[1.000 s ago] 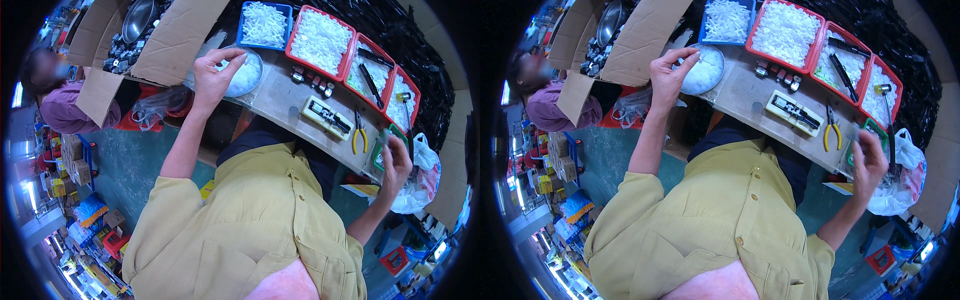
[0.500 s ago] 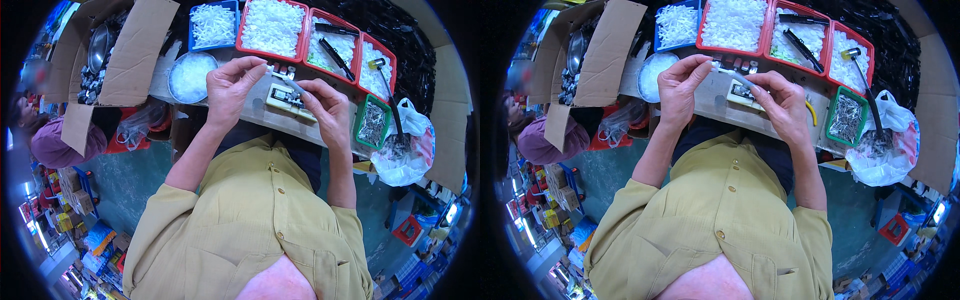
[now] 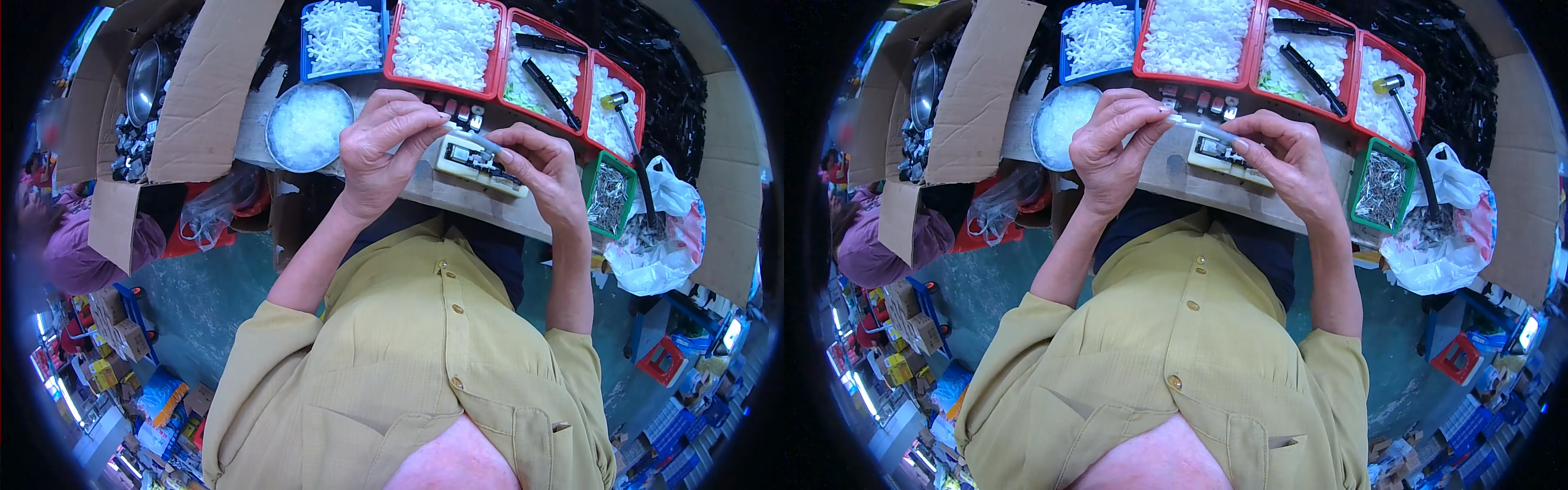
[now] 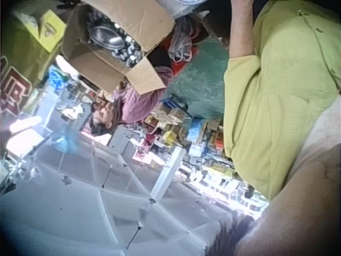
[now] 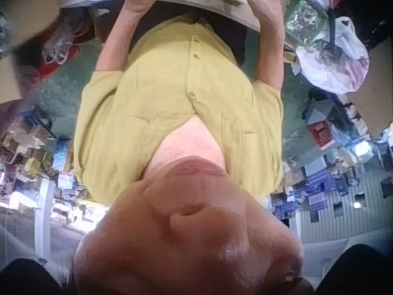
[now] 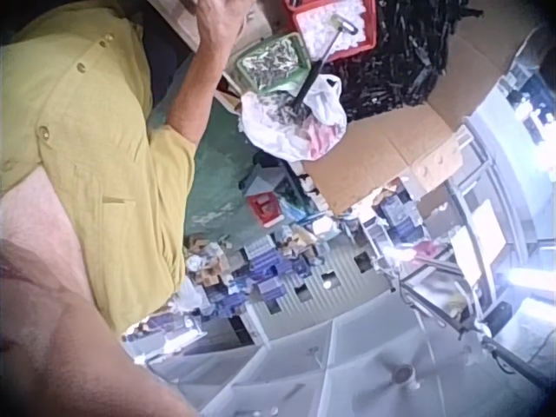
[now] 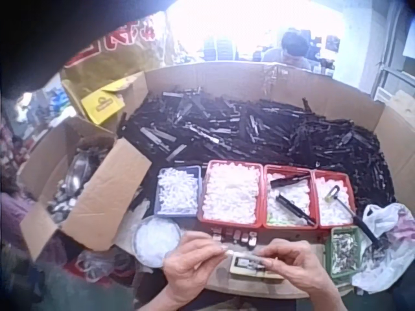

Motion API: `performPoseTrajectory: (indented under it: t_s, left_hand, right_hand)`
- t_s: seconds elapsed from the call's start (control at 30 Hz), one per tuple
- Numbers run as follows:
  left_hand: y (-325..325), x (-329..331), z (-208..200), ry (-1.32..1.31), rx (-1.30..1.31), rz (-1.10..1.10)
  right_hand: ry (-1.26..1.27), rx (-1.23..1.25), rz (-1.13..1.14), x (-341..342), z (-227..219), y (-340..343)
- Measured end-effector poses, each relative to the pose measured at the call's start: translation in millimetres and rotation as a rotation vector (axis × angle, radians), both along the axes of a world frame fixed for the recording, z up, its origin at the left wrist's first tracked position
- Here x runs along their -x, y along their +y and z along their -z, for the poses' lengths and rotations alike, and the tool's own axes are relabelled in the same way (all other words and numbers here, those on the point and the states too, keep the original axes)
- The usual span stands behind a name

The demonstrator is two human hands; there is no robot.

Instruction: The person assembles small metal lock mechanisms at a workbench. They place a metal pin into a lock body, secure it with a hammer, and then use pliers to adjust the components. The process is repeated for multiple units, with finished items placed into a tray.

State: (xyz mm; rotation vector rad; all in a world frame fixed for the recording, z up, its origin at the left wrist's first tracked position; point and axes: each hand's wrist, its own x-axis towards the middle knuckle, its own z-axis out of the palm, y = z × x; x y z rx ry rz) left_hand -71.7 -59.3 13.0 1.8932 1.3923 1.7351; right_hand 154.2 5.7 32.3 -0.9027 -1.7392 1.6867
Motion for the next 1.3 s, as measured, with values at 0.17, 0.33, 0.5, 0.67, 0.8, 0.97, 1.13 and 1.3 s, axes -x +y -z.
performPoseTrajectory:
  t_s: [0.17,0.33,0.5,0.67,0.8,0.97,1.13,1.3]
  left_hand:
    - [-4,-5,2,-0.002,-0.008,0.021]
    - [-4,-12,3,0.044,-0.004,0.045]
    - [-1,-22,0,0.161,0.146,0.021]
    - [4,-41,24,0.294,0.214,0.066]
    - [11,-58,40,0.315,0.244,0.076]
    - [13,-62,50,0.263,0.273,0.088]
    - [12,-63,49,0.250,0.299,0.089]
    - [12,-62,50,0.282,0.266,0.123]
  right_hand:
    - [0.040,0.172,-0.055,-6,-1,3]
    - [0.072,0.177,0.013,-12,0,-1]
    - [-0.020,0.093,0.116,-40,9,0]
    - [-0.129,0.128,0.192,-68,30,-9]
    - [-0.195,0.107,0.187,-76,36,-9]
    - [-0.258,0.098,0.195,-72,40,-9]
    - [-0.270,0.128,0.175,-66,43,-4]
    - [-0.379,0.075,0.160,-65,42,-2]
